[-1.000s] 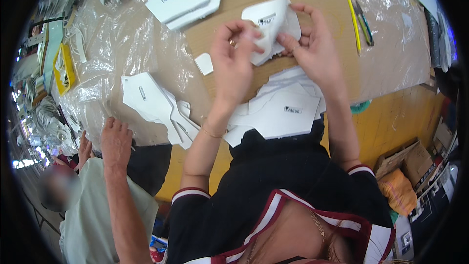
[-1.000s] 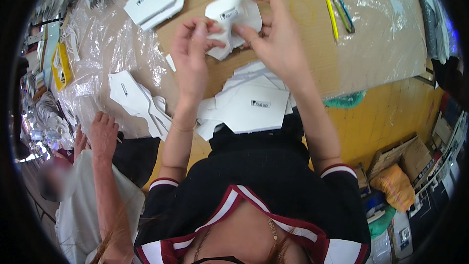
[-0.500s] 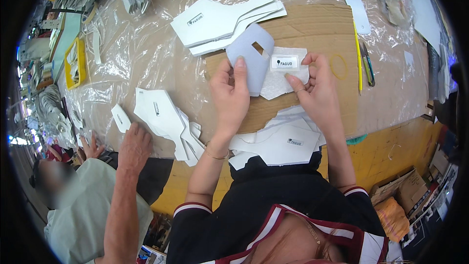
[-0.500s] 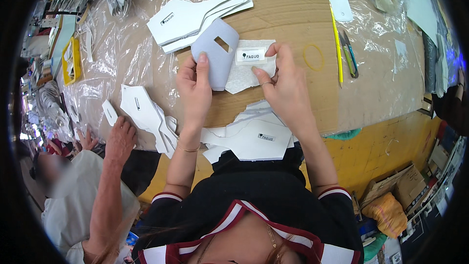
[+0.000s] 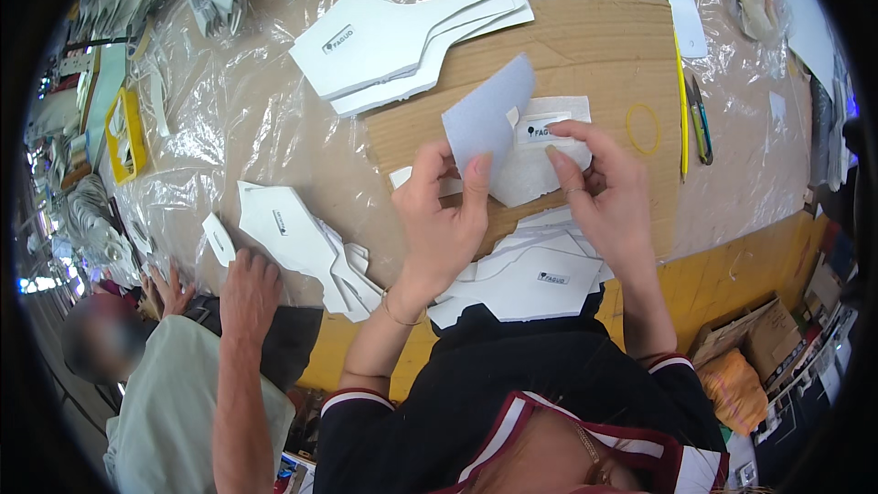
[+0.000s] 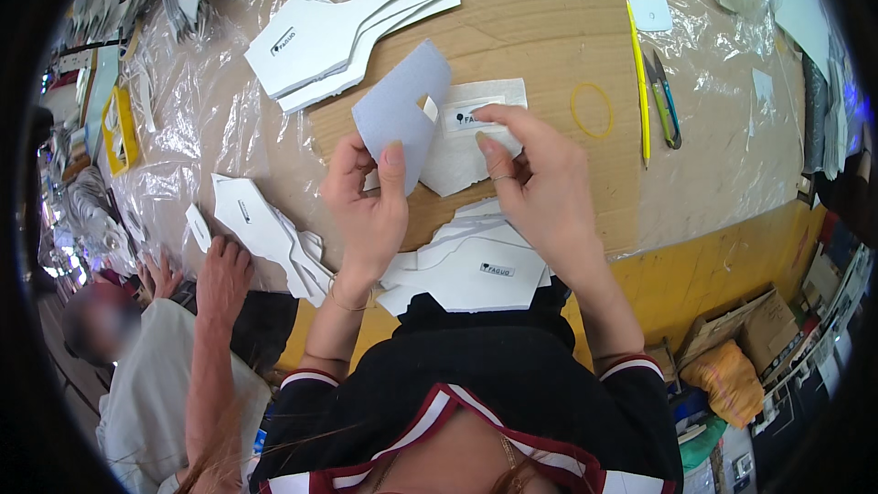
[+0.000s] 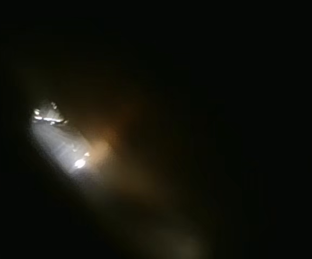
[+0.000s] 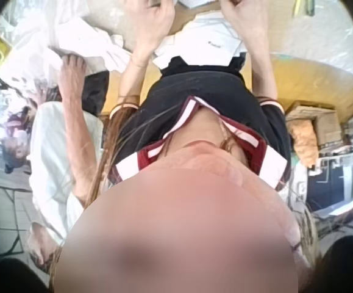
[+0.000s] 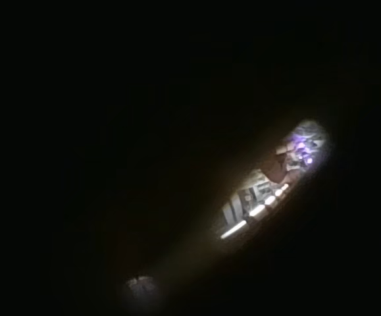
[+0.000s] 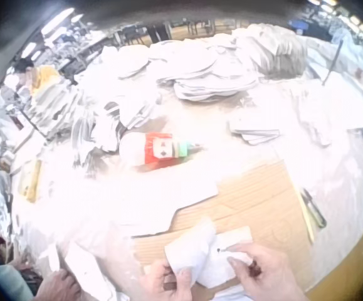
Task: The person handles white cardboard pieces on a workbench, aligns them, and secures them with rubber bands. The person repeatedly picks up pieces, stacks them, and ties them together, then places the bundles on the table.
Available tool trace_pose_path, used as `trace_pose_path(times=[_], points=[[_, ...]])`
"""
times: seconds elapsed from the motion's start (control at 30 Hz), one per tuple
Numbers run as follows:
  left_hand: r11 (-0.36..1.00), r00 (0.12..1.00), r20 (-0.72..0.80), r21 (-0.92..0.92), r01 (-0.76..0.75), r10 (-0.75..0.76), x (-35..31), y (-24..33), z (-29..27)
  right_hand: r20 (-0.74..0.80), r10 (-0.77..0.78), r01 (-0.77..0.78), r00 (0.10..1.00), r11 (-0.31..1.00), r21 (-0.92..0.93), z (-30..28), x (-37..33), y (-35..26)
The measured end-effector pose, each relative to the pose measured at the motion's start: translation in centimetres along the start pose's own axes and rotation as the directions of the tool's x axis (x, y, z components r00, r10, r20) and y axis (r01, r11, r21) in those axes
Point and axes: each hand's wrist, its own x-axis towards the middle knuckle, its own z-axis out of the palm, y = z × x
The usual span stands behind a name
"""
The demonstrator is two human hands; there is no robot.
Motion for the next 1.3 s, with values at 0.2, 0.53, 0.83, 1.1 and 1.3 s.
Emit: trace_pose_path(times=[0.2,0.53,0.83,1.1,1.3], points=[[0.868,0.899,0.264,0.270,-0.417,0.350,-0.1,0.1,0.3,0.021,-0.188,0.183,0.982,0.914,-0.363,0.1,-1.0,0.1],[0.669,0.798,0.395,0.441,-0.599,0.455,-1.4,-0.2,0.9,0.039,-0.305,0.267,0.952,0.757,-0.596,0.7,-1.9,1.2],[0.685,0.835,0.365,0.480,-0.548,0.413,-1.8,0.3,1.6,0.066,-0.342,0.303,0.937,0.708,-0.638,0.6,-2.1,1.5],[0.654,0.817,0.420,0.497,-0.571,0.394,-1.6,0.6,1.3,0.085,-0.302,0.288,0.949,0.732,-0.618,-0.1,-2.3,1.5],[0.592,0.800,0.449,0.541,-0.598,0.398,-1.7,0.6,1.3,0.072,-0.310,0.292,0.948,0.757,-0.584,-0.3,-2.3,1.7]])
